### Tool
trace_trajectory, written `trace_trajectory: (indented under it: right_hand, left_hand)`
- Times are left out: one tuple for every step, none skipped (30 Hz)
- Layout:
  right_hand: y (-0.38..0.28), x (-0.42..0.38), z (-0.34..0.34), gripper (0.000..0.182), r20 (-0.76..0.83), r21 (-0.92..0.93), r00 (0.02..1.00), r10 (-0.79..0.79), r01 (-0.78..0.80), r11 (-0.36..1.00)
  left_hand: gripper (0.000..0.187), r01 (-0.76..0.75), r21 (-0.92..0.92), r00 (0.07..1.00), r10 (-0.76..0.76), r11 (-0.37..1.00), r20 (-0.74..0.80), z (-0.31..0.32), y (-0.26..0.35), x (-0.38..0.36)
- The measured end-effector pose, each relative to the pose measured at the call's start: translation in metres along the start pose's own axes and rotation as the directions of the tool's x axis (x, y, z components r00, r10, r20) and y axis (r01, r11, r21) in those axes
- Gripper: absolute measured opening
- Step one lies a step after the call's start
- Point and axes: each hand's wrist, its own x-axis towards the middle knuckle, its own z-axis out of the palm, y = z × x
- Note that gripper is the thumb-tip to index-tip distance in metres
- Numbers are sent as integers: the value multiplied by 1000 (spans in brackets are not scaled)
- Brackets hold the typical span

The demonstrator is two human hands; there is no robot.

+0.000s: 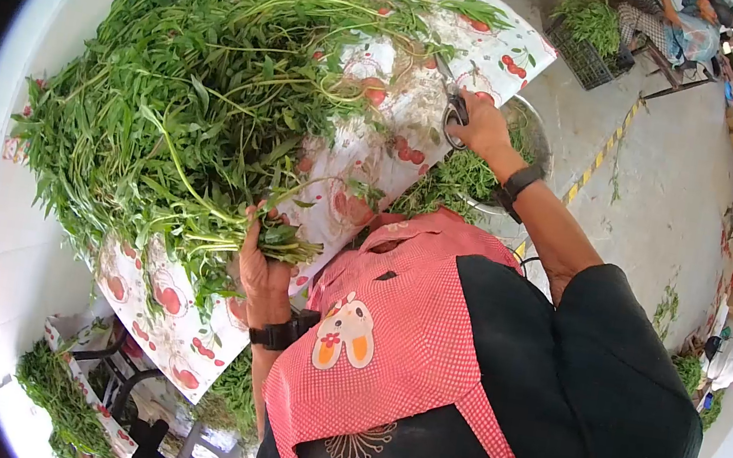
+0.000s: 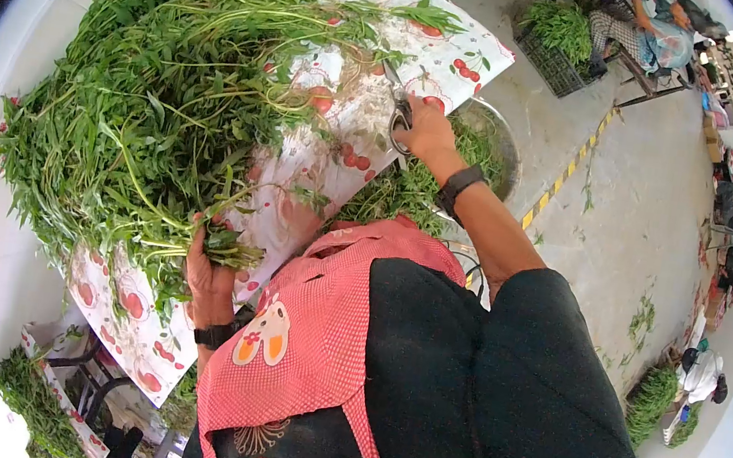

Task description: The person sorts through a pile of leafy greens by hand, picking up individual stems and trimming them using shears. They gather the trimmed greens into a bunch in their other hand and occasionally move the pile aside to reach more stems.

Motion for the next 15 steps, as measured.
trace_trajectory:
  right_hand:
    - [5, 4, 8, 72, 5, -30, 1000, -23, 23, 999]
    - [16, 4, 15, 73, -49, 23, 995, -85, 86, 996]
    - [14, 2, 10, 72, -39, 28, 996, -75, 76, 997]
    - [5, -1, -5, 71, 122, 234, 992, 16, -45, 971]
    - [14, -2, 3, 71, -11, 155, 999, -41, 42, 987]
    - [19, -1, 4, 75, 1, 148, 998, -56, 55, 988]
    - [20, -2, 5, 75, 16, 155, 997, -74, 71, 985]
    - [21, -3, 5, 74, 116, 286, 993, 20, -53, 957]
    - [19, -5, 3, 73, 222, 396, 970, 104, -187, 899]
    - [3, -13, -5, 70, 296, 466, 937, 188, -313, 827]
    - [-4, -18, -12, 70, 297, 465, 939, 177, -304, 831]
    - [-10, -21, -16, 63, 351, 615, 924, 149, -348, 707]
    - [-17, -29, -23, 57, 406, 732, 907, 115, -398, 552]
    - [-38, -41, -50, 43, 489, 721, 870, 58, -441, 535]
    - [-52, -55, -66, 43, 498, 714, 865, 63, -450, 537]
  left_hand:
    - [20, -7, -3, 1000, 7, 1000, -13, 6, 0, 0]
    - [18, 42, -20, 999, -41, 999, 32, 9, 0, -3]
    - [17, 84, -31, 994, -82, 996, 68, 8, 4, -8]
    - [16, 70, -55, 997, -67, 996, 48, 5, 4, -5]
    - [15, 55, -86, 998, -52, 995, 37, 4, 2, -1]
    - [14, 89, -65, 993, -83, 994, 85, 15, 6, -9]
    - [14, 71, -70, 996, -67, 995, 67, 14, 5, -6]
    - [15, 72, -83, 997, -69, 994, 44, 12, 4, -1]
    - [16, 75, -95, 997, -73, 993, 27, 12, 3, 3]
    - [16, 75, -80, 997, -75, 994, 9, 16, 3, 3]
    - [16, 65, -86, 998, -65, 994, 7, 17, 3, 5]
    - [16, 74, -97, 997, -73, 993, 17, 18, 3, 7]
    - [16, 87, -105, 996, -85, 991, 23, 18, 2, 8]
    - [15, 55, -116, 998, -55, 992, 1, 27, 1, 6]
    - [15, 59, -120, 998, -61, 991, -9, 30, -1, 4]
